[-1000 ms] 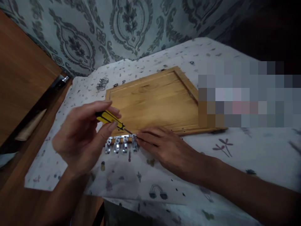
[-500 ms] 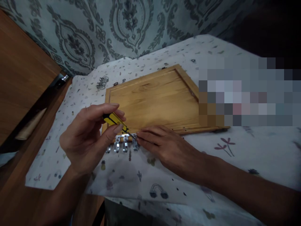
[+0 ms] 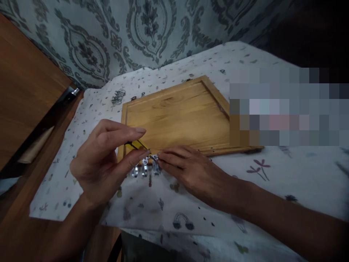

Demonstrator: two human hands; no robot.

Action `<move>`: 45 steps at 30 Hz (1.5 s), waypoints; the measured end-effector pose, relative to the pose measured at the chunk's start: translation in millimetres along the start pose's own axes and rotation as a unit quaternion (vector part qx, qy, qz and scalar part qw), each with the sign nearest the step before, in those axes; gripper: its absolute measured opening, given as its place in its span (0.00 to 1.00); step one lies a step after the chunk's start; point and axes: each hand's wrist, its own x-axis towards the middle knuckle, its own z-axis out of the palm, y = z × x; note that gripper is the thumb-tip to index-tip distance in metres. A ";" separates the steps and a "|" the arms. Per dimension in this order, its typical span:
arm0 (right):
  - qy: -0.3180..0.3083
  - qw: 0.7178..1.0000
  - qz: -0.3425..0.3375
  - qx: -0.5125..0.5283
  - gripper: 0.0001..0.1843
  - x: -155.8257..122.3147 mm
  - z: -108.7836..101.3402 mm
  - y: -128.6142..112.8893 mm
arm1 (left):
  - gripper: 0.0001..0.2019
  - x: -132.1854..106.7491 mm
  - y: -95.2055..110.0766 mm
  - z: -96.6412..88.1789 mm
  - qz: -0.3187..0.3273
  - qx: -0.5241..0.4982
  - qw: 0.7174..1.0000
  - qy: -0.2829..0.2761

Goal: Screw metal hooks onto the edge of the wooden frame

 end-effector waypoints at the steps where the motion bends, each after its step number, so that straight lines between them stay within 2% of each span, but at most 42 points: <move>1: 0.003 1.000 -0.001 0.000 0.12 -0.4 0.5 0.1 | 0.20 0.4 0.7 -0.2 -0.003 -0.004 1.000 -0.010; 7: 0.003 1.000 -0.007 0.005 0.12 -2.8 2.8 0.9 | 0.23 -0.7 0.8 -1.9 -0.003 -0.017 0.999 -0.033; 14: -0.002 1.000 0.002 0.000 0.13 -1.0 1.3 -0.1 | 0.20 -5.4 -5.9 1.9 -0.012 -0.027 0.999 -0.017; 25: -0.006 1.000 -0.006 0.014 0.13 -1.1 1.0 0.4 | 0.24 -3.1 -8.0 3.6 0.039 0.007 0.999 0.011; 34: -0.018 1.000 0.004 0.008 0.12 0.3 -1.2 -1.0 | 0.23 -3.8 -2.6 0.7 -0.036 -0.034 0.998 -0.029; 40: -0.007 1.000 0.000 0.011 0.13 0.1 0.5 -0.1 | 0.26 -0.9 -1.7 -4.3 -0.033 -0.065 0.995 -0.074; 45: 0.008 1.000 -0.002 0.001 0.12 -1.0 3.1 0.0 | 0.22 -0.6 -6.9 -3.8 -0.028 -0.097 0.992 -0.072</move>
